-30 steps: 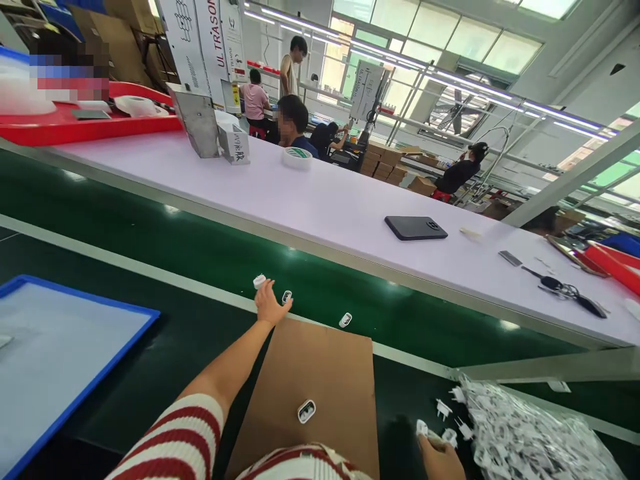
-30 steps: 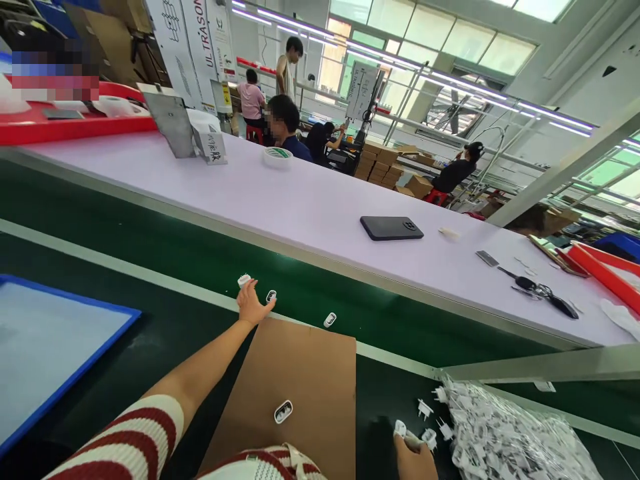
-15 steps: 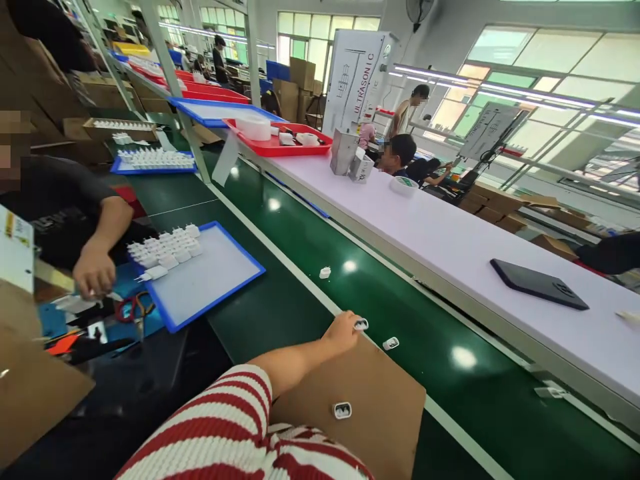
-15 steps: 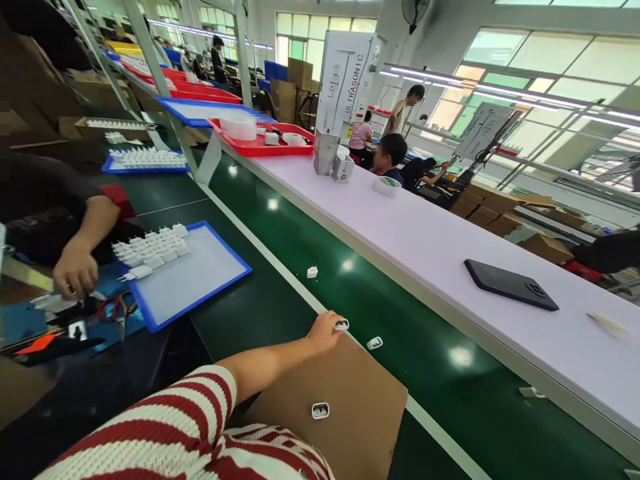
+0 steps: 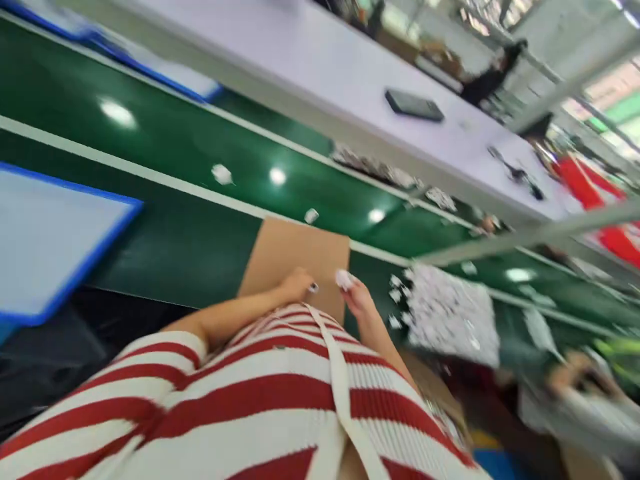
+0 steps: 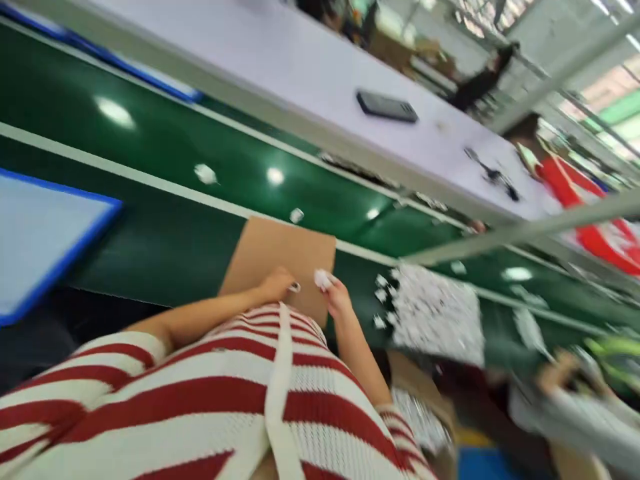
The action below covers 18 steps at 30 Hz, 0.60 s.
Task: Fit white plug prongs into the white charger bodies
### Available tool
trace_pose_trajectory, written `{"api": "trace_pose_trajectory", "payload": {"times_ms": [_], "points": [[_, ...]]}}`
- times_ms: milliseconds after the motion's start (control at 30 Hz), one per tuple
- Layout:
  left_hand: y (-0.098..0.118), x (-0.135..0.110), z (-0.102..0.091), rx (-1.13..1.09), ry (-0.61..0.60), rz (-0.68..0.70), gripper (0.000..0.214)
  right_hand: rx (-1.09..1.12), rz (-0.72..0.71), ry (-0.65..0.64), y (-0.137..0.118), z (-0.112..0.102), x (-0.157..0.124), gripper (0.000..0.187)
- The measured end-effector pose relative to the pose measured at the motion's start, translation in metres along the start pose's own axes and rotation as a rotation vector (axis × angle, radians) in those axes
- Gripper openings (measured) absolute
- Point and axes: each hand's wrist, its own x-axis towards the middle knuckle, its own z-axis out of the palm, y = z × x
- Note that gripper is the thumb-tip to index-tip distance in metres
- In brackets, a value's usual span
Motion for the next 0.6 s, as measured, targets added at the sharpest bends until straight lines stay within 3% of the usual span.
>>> {"api": "trace_pose_trajectory", "payload": {"times_ms": [133,367,500,600], "points": [[-0.017,0.029,0.040,0.033,-0.113,0.093,0.015,0.018,0.127,0.150,0.010,-0.017,0.008,0.030],[-0.010,0.025,0.063,0.110,-0.140,0.068,0.019,0.271,0.146,0.044,0.022,-0.026,-0.011,0.054],[-0.010,0.026,0.075,0.058,-0.127,-0.004,0.024,0.298,0.177,0.019,0.034,-0.035,-0.002,0.022],[-0.017,0.024,0.082,-0.009,-0.080,-0.032,0.028,0.282,0.209,0.073,0.047,-0.038,0.005,0.027]]}}
